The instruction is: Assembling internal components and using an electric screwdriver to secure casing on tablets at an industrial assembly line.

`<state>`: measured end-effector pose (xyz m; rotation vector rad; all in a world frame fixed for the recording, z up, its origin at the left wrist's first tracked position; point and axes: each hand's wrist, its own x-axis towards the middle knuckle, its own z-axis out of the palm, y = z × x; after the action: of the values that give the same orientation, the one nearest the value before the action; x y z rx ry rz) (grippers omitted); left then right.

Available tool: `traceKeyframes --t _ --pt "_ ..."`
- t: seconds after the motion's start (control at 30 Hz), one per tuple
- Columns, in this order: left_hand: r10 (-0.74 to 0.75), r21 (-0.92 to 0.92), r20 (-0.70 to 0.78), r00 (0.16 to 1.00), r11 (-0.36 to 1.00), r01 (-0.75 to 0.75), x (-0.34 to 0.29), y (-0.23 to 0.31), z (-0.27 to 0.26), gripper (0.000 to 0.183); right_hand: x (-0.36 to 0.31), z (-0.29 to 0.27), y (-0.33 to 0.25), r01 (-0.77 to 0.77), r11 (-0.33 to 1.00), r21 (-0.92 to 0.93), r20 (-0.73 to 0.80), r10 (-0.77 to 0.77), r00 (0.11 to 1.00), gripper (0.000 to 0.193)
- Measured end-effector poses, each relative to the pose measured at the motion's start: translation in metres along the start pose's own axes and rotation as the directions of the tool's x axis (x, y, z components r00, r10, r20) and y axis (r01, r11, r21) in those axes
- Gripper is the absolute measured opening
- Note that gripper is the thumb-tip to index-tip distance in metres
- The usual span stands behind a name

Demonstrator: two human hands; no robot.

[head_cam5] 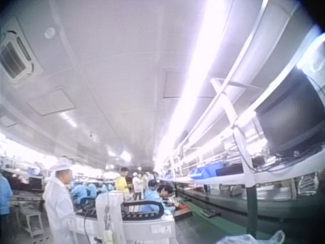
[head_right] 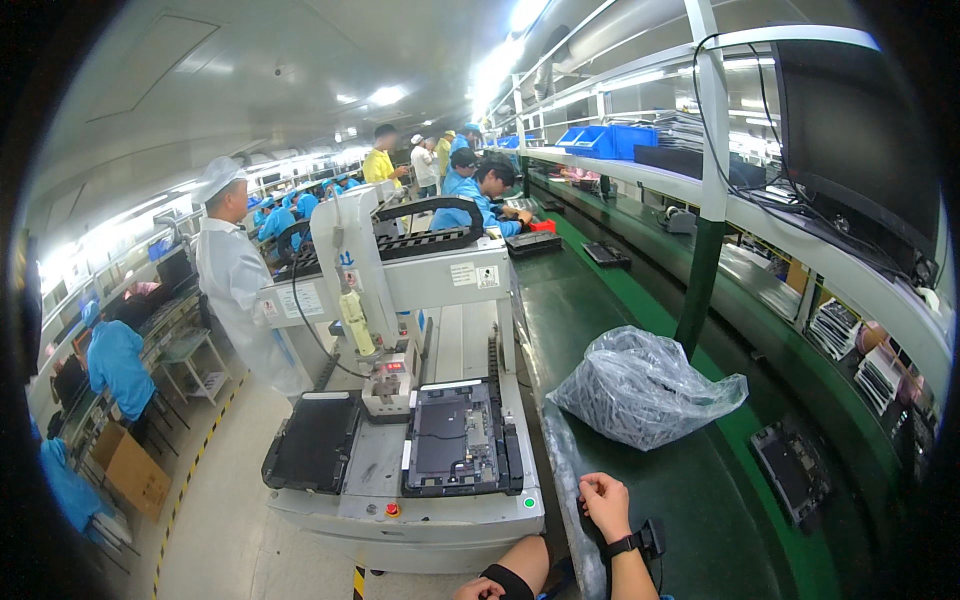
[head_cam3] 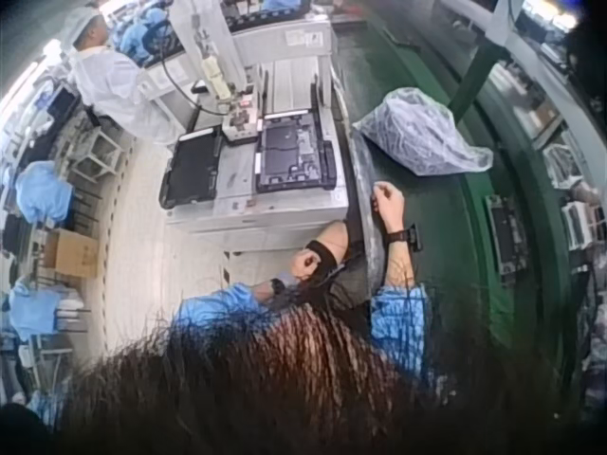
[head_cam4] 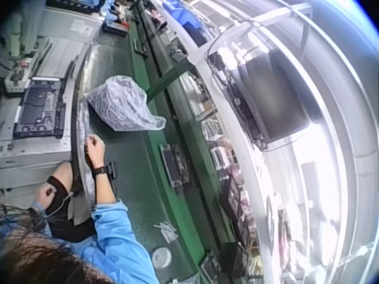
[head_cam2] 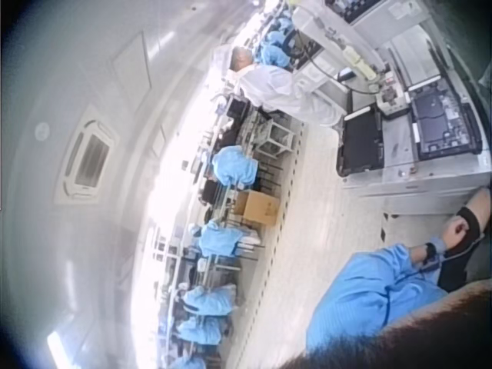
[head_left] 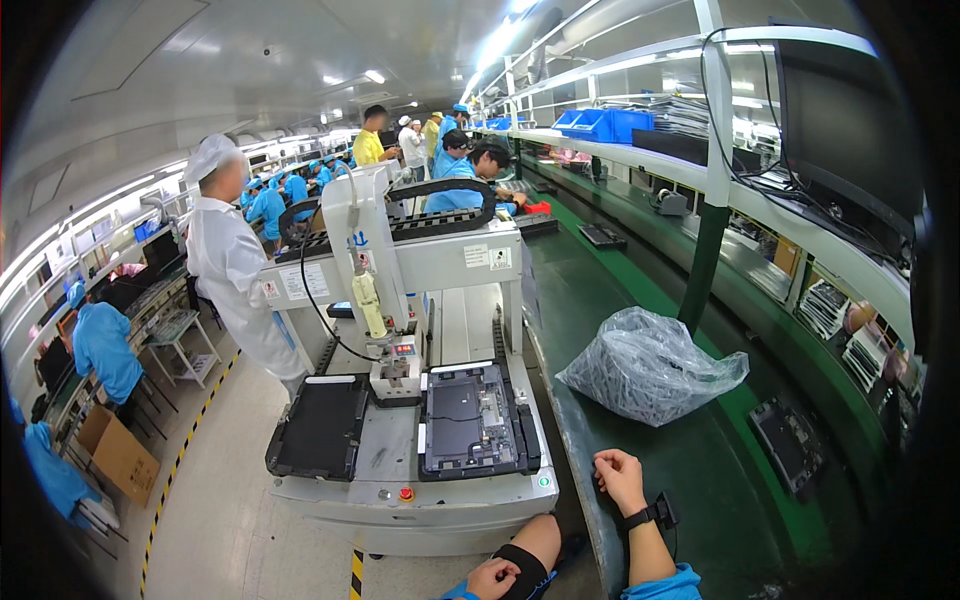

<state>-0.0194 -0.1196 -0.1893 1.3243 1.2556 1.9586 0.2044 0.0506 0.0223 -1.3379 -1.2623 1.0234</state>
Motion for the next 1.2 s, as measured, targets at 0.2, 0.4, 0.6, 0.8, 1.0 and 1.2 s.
traceKeyframes --t 0.2,0.4,0.6,0.8,1.0,1.2 --pt "0.017 -0.016 -0.036 0.999 1.000 -0.018 0.000 0.000 0.002 0.027 0.000 0.001 -0.001 -0.007 1.000 0.007 -0.006 0.007 1.000 0.013" --pt "0.071 0.010 -0.009 0.997 0.997 -0.071 0.000 -0.008 -0.002 0.020 -0.001 0.003 -0.001 -0.022 1.000 -0.009 -0.011 0.022 1.000 0.012" --pt "0.086 -0.028 0.095 0.992 0.996 -0.083 -0.003 -0.010 -0.010 0.013 -0.001 0.001 0.002 -0.010 1.000 0.003 -0.015 0.010 1.000 0.012" --pt "-0.192 0.280 0.377 0.906 0.956 0.086 0.016 0.032 -0.018 0.010 -0.003 0.001 -0.004 -0.012 1.000 -0.012 -0.019 0.012 1.000 0.012" --pt "-0.228 0.294 0.435 0.871 0.950 0.102 0.024 0.042 -0.018 0.010 0.000 0.001 -0.001 0.013 0.999 -0.035 -0.020 -0.014 1.000 0.012" --pt "-0.221 0.311 0.437 0.872 0.947 0.084 0.023 0.038 -0.019 0.010 0.002 0.001 0.001 0.001 0.999 -0.044 -0.022 -0.002 1.000 0.013"
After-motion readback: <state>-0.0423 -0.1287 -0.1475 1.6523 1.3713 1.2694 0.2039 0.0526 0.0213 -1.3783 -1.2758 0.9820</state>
